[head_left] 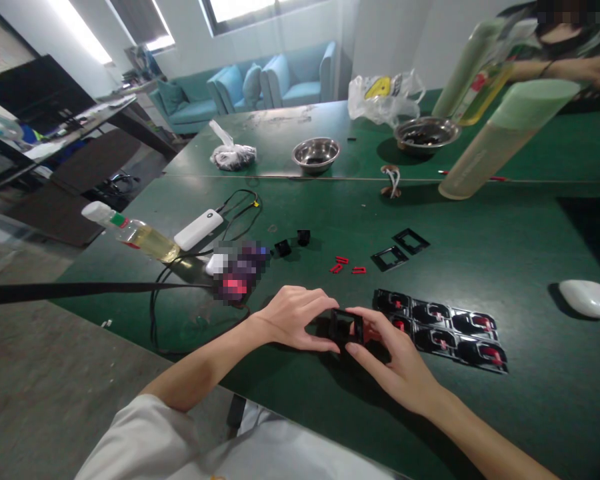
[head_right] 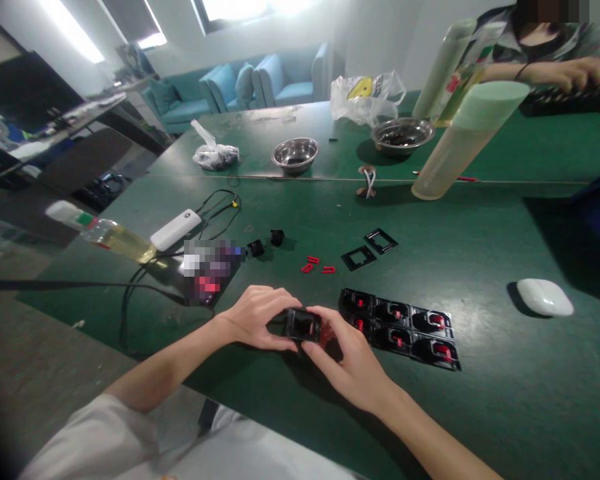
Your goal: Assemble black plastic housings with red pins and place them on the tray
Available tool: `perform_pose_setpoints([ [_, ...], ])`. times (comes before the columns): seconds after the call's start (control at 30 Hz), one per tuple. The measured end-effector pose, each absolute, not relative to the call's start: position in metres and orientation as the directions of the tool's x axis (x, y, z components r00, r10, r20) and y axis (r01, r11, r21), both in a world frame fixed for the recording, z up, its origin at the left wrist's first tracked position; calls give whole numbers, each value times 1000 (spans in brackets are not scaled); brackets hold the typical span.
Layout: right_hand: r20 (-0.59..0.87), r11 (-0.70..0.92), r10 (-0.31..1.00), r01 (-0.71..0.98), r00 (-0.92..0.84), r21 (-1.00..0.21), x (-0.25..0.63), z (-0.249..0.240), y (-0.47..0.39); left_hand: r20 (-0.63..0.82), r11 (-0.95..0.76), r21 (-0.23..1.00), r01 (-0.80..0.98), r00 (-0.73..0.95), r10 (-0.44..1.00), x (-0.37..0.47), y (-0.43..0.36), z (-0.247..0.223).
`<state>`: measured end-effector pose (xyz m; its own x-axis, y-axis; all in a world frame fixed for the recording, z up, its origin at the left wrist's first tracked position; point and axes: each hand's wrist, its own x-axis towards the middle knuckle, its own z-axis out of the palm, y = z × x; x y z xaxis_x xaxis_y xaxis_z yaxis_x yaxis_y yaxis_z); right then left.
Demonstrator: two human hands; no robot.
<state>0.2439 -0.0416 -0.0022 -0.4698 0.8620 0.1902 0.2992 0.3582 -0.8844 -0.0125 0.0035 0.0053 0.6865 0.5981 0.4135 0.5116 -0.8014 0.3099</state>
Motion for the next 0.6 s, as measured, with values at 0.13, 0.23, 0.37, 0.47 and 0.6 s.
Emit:
perform_pose_setpoints([
  [0.13,180,342,872,305,-455,-889,245,-2,-42,363,-843,236,484,761,538,-14,5,1],
  [0.23,181,349,873,320,-454,-881,246,-2,-42,321,-872,171,459,811,490,-14,6,-2],
  [0.37,188,357,869,316,-457,-879,246,-3,-43,289,-888,98,448,841,456,-14,6,-4],
  [0.47,194,361,870,318,-454,-877,246,-5,-43,264,-889,86,450,850,456,-14,6,-2],
  [0.6,198,365,870,321,-451,-874,245,-5,-42,178,-875,97,474,857,484,-15,6,1],
])
